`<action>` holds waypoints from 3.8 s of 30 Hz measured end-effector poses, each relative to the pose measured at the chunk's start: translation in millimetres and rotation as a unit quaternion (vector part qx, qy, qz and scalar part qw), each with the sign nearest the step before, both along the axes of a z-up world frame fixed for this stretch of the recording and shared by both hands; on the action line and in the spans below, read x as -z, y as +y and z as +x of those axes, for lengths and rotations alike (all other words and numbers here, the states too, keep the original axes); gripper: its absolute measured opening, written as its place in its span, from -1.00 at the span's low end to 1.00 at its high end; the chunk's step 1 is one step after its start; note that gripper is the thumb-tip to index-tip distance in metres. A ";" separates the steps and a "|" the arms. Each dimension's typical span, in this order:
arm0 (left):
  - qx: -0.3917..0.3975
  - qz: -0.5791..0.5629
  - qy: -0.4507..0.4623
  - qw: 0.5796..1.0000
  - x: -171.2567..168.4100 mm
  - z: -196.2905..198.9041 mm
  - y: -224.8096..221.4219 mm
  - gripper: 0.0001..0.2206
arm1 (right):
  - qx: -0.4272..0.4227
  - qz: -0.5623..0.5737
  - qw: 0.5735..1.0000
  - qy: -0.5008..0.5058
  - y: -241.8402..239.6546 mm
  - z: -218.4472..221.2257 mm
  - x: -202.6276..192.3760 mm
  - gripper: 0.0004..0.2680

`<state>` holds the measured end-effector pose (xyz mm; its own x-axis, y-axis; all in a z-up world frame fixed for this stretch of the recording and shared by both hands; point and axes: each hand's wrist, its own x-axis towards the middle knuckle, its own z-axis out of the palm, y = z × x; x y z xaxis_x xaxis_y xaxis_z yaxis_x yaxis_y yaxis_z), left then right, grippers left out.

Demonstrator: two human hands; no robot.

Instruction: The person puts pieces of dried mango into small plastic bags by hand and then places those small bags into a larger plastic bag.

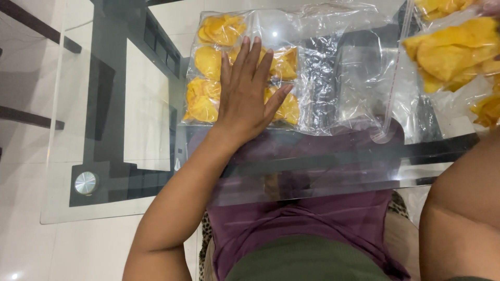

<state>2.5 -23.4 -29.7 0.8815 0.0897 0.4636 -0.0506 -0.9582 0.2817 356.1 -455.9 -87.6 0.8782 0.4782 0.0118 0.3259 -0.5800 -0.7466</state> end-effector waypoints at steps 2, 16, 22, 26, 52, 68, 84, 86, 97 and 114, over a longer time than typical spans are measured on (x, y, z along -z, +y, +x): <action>-0.010 0.001 0.048 0.999 -3.6 -0.4 -2.1 -0.37 | -0.020 -0.005 1.000 0.010 32.7 -27.4 -38.7 -0.78; -0.003 0.063 0.165 0.984 3.3 2.8 -8.5 -0.26 | -0.045 0.119 0.981 0.144 162.6 -104.9 -85.8 -0.89; 0.012 0.038 0.171 0.985 -1.3 0.9 -8.2 -0.28 | 0.040 0.182 0.955 0.229 194.0 -122.8 -89.5 -0.87; 0.009 0.047 0.163 0.985 3.7 0.4 -8.0 -0.29 | 0.081 0.204 0.948 0.230 213.8 -130.9 -99.4 -0.88; 0.023 0.064 0.181 0.981 -2.3 -4.4 -9.1 -0.24 | -0.198 0.222 0.893 0.337 261.1 -45.1 16.5 -0.80; 0.013 0.091 0.192 0.977 -8.3 -3.0 -11.5 -0.23 | -0.019 -0.011 1.000 0.017 288.5 -104.7 -45.3 -0.77; 0.091 0.093 0.104 0.986 6.7 -0.4 -19.1 -0.32 | -0.073 -0.274 0.958 -0.041 203.1 -146.9 -103.8 -0.79; 0.101 0.089 0.124 0.983 2.9 -1.5 -16.2 -0.32 | -0.023 -0.338 0.940 -0.038 172.9 -131.3 -94.7 -0.68; 0.133 0.178 0.237 0.946 -33.4 -16.8 -28.6 -0.07 | -0.186 -0.215 0.896 -0.341 130.8 -73.2 -79.5 -0.32; 0.127 0.254 -0.206 0.936 13.7 -59.8 -72.5 -0.83 | -0.181 -0.300 0.851 -0.391 143.0 -101.3 -77.1 -0.73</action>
